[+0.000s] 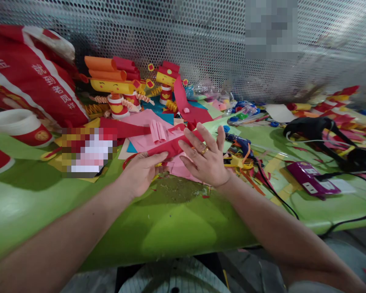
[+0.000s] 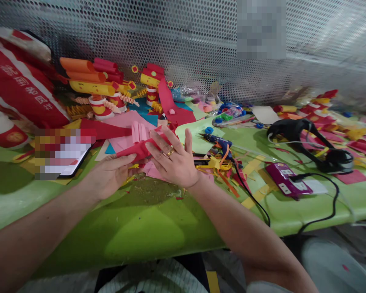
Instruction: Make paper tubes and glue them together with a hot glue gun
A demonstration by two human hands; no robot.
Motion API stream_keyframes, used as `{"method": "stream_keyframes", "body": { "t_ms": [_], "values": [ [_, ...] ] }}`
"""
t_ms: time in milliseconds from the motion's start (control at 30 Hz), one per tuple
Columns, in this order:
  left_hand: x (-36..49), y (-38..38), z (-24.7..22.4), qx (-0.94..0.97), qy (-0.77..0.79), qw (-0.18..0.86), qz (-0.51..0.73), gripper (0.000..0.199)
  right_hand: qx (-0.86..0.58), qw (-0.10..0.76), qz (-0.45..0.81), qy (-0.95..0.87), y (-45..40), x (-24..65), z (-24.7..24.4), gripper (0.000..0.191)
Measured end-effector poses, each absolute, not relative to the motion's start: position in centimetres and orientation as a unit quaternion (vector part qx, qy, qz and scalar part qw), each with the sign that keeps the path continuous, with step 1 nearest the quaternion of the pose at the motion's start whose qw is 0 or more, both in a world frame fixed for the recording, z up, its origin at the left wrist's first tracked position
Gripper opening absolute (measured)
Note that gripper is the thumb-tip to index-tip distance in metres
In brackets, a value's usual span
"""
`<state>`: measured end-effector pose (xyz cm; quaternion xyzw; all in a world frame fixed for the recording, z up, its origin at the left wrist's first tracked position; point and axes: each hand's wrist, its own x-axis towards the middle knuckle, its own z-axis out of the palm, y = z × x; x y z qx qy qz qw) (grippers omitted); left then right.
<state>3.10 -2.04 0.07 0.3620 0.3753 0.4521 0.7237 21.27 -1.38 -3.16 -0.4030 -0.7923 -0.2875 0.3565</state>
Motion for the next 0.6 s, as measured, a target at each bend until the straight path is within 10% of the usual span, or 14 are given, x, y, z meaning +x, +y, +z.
{"method": "stream_keyframes", "body": {
  "t_ms": [367,600],
  "values": [
    [2.9,-1.8,0.0,0.368,0.364,0.733,0.442,0.015,-0.415,0.391,-0.2,-0.797,-1.4,21.5,-3.0,0.04],
    [2.8,-1.5,-0.5,0.382,0.366,0.701,0.478,0.012,-0.474,0.601,0.052,-0.642,0.1,22.9,-2.9,0.036]
  ]
}}
